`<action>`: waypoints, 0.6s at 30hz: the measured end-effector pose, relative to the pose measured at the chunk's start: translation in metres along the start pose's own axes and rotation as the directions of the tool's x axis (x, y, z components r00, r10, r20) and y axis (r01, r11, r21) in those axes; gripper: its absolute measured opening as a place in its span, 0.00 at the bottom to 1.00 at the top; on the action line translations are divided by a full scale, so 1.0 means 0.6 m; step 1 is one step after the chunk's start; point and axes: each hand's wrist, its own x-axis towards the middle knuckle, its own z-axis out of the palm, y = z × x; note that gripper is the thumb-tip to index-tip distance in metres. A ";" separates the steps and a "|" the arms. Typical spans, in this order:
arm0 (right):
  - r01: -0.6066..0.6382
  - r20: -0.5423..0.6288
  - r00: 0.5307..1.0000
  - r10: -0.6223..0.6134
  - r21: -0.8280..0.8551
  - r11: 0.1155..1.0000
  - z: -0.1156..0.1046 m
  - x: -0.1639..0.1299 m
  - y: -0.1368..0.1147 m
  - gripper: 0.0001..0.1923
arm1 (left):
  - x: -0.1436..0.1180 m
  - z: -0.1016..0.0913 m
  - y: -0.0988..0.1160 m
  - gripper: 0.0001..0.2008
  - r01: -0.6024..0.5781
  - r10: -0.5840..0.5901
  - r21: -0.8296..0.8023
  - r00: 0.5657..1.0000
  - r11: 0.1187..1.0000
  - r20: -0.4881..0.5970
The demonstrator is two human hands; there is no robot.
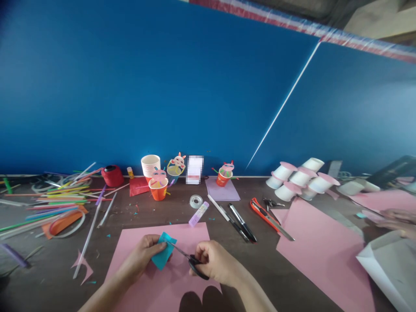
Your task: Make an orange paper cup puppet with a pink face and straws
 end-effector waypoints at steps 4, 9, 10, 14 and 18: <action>0.012 0.007 1.000 -0.012 -0.004 1.000 0.001 0.003 -0.006 0.13 | -0.002 0.001 0.005 0.15 -0.002 0.002 -0.017 1.000 1.000 0.016; 0.030 0.028 0.999 -0.031 0.021 0.999 0.002 0.006 -0.005 0.13 | -0.005 0.004 0.012 0.13 0.002 -0.002 -0.014 1.000 1.000 0.028; 0.030 0.030 0.999 -0.031 0.028 0.999 0.002 0.007 -0.003 0.13 | -0.005 0.004 0.013 0.13 0.003 -0.003 -0.013 1.000 1.000 0.028; 0.020 0.037 0.999 -0.022 0.044 0.999 0.004 0.010 0.003 0.13 | -0.005 0.003 0.014 0.12 0.001 -0.001 0.012 1.000 1.000 0.011; 0.017 0.037 0.999 -0.019 0.039 0.999 0.005 0.013 0.006 0.12 | -0.005 0.004 0.015 0.12 0.009 -0.009 0.033 1.000 0.999 0.003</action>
